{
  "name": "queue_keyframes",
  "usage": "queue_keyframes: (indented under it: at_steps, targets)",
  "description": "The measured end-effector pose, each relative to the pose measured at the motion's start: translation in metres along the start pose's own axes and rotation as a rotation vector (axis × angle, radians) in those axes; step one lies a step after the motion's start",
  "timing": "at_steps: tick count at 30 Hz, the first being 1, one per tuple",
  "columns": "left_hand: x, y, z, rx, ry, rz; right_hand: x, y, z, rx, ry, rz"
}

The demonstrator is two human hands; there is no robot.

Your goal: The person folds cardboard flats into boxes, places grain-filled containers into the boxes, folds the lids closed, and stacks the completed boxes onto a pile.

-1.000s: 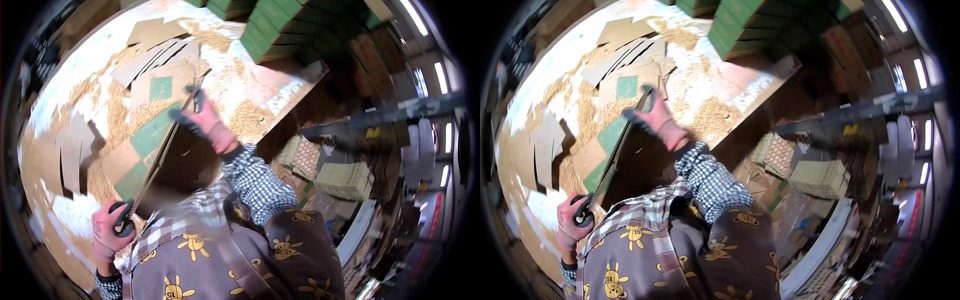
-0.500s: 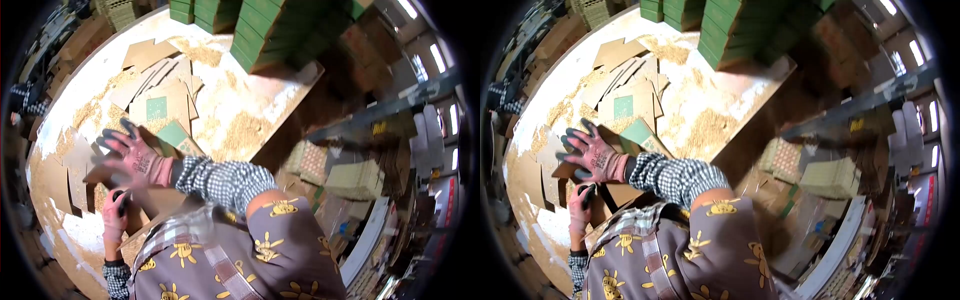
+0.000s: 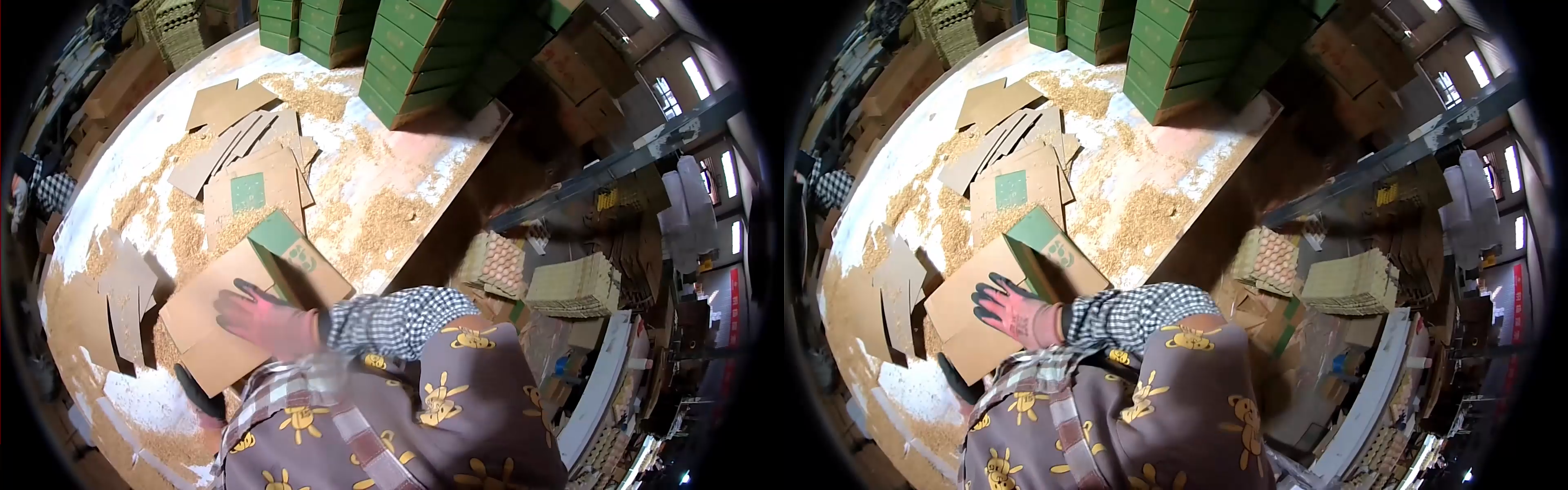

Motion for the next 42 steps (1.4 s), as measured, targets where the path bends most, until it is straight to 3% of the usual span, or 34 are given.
queue_keyframes:
  at_steps: [1,2,4,6,8,9,12,13,14,15,16,17,18,19,20,21,22,23,24,25,26,28,29,34,38,39,40,41,42]
  targets:
    - [0.005,0.006,-0.005,0.166,0.074,0.157,0.005,0.004,0.026,-0.115,-0.031,-0.046]
    - [0.002,0.020,-0.005,0.178,0.104,0.176,0.007,0.011,0.053,-0.223,-0.063,-0.087]
    - [-0.017,0.077,-0.011,0.173,0.144,0.140,0.013,0.015,0.042,-0.243,0.191,-0.220]
    - [-0.035,0.149,-0.025,0.195,0.211,0.045,0.017,0.003,0.050,-0.547,0.289,-0.420]
    - [-0.029,0.215,-0.047,0.124,0.301,-0.051,0.016,-0.018,0.022,-1.085,0.469,-0.572]
    - [-0.036,0.229,-0.058,-0.042,0.246,-0.186,0.008,-0.015,0.045,-1.180,-0.381,-0.914]
    - [-0.029,0.205,-0.090,-0.546,-0.155,-0.632,0.018,-0.013,0.035,-1.734,0.394,-0.816]
    - [-0.016,0.183,-0.116,-0.634,-0.321,-0.701,0.012,0.002,0.040,-1.907,0.658,-0.733]
    - [-0.004,0.177,-0.143,-0.832,-0.500,-0.589,0.008,0.014,0.044,-1.936,0.745,-0.691]
    - [0.007,0.139,-0.168,-0.522,-0.395,-0.563,0.008,0.026,0.030,-1.666,0.520,-0.755]
    - [0.017,0.157,-0.174,-0.869,-0.534,-0.568,0.006,0.038,0.016,-1.340,0.284,-0.778]
    - [0.005,0.163,-0.173,-0.863,-0.668,-0.468,0.002,0.050,0.001,-1.050,0.088,-0.756]
    - [0.001,0.182,-0.135,-0.709,-0.646,-0.406,-0.011,0.029,0.008,-0.679,0.075,-0.486]
    - [-0.004,0.193,-0.084,-0.401,-0.346,-0.368,-0.017,0.021,0.006,-0.977,0.127,-0.598]
    - [-0.009,0.189,-0.024,-0.340,0.076,-0.455,-0.005,0.042,-0.001,-0.841,0.201,-0.425]
    - [-0.003,0.172,0.038,-0.370,0.338,-0.273,0.000,0.052,0.003,-0.750,0.178,-0.621]
    - [0.005,0.144,0.108,-0.492,0.508,-0.016,-0.007,0.051,0.017,-0.739,0.203,-0.622]
    - [0.017,0.108,0.175,-0.782,0.610,0.181,-0.012,0.054,0.022,-0.740,0.198,-0.644]
    - [0.035,0.071,0.235,-1.096,0.738,0.555,-0.018,0.056,0.019,-0.736,0.181,-0.658]
    - [0.063,0.056,0.289,-0.982,0.762,0.952,-0.024,0.058,0.013,-0.731,0.171,-0.671]
    - [0.092,0.015,0.341,-1.109,0.862,1.158,-0.032,0.057,0.006,-0.723,0.169,-0.675]
    - [0.151,-0.058,0.394,-0.982,1.032,1.389,-0.043,0.058,-0.007,-0.699,0.136,-0.669]
    - [0.159,-0.056,0.396,-0.961,1.054,1.420,-0.047,0.058,-0.010,-0.701,0.125,-0.675]
    - [0.137,-0.025,0.345,-0.985,1.006,1.168,-0.071,0.052,-0.016,-0.670,0.043,-0.662]
    - [0.091,-0.005,0.241,-0.836,0.787,0.985,-0.086,0.042,-0.024,-0.683,0.015,-0.635]
    - [0.074,0.009,0.212,-0.675,0.658,1.038,-0.086,0.041,-0.025,-0.693,0.016,-0.626]
    - [0.058,0.005,0.178,-0.851,0.636,0.929,-0.085,0.041,-0.026,-0.700,0.012,-0.618]
    - [0.049,-0.010,0.150,-0.748,0.551,0.769,-0.082,0.044,-0.026,-0.707,0.008,-0.617]
    - [0.047,-0.002,0.137,-0.577,0.542,0.472,-0.075,0.049,-0.023,-0.711,0.017,-0.626]
Point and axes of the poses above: each hand's wrist, its own x-axis away from the middle knuckle, its own z-axis out of the back of the hand, y = z × x, the point moved 3 cm from there along -x, towards the middle knuckle, and after that the axes turned 8 degrees about -x, right-handed, at the moved point
